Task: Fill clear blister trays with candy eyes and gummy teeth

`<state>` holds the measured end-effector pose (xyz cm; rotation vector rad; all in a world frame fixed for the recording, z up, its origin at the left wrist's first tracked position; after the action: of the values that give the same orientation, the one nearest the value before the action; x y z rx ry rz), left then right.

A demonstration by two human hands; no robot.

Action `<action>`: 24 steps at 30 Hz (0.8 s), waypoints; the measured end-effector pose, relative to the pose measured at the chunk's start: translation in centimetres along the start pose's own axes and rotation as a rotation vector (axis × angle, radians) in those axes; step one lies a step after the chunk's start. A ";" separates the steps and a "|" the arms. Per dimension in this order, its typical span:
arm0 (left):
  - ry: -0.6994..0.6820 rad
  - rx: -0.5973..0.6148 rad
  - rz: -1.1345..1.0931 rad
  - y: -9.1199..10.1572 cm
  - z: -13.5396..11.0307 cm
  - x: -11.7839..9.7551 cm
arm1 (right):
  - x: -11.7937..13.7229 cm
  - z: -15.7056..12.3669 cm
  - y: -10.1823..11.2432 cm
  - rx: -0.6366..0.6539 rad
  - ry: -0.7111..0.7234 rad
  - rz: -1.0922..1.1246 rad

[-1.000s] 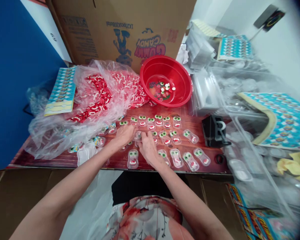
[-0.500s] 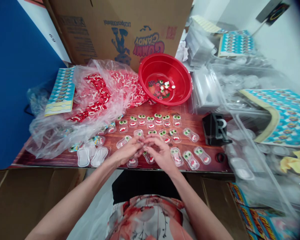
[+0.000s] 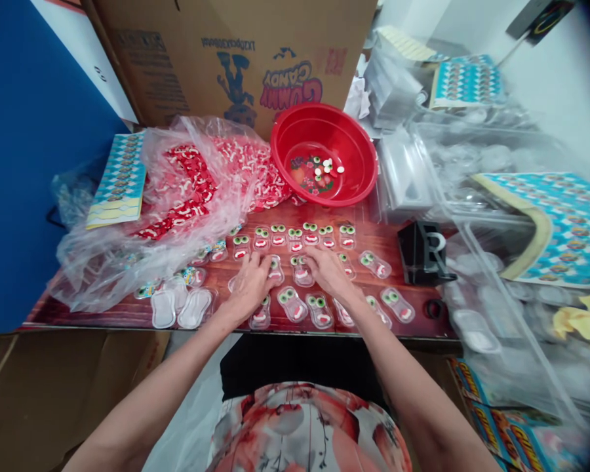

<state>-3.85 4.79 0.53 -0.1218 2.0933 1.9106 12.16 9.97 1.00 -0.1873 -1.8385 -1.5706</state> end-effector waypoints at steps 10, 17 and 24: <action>-0.040 0.039 0.053 0.2 0.1 -0.6 | 0.8 -0.6 -1.2 -0.147 -0.109 -0.241; -0.127 -0.045 0.094 0.8 0.3 -1.3 | 1.1 -2.9 -1.1 -0.128 -0.133 -0.362; -0.237 -0.070 0.078 0.9 1.0 -3.0 | 1.2 -3.0 -2.0 -0.107 -0.173 -0.339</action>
<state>-1.04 5.43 2.16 0.1655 1.9014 1.9372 11.40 6.35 0.12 -0.0631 -1.9994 -1.9400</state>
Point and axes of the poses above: each hand's wrist, its own z-axis towards the middle knuckle, its own y-axis out of the back of the hand, x = y × z, the point moved 9 cm from there along z, towards the middle knuckle, and after that the axes turned 2 degrees about z, right-handed, at the moved point
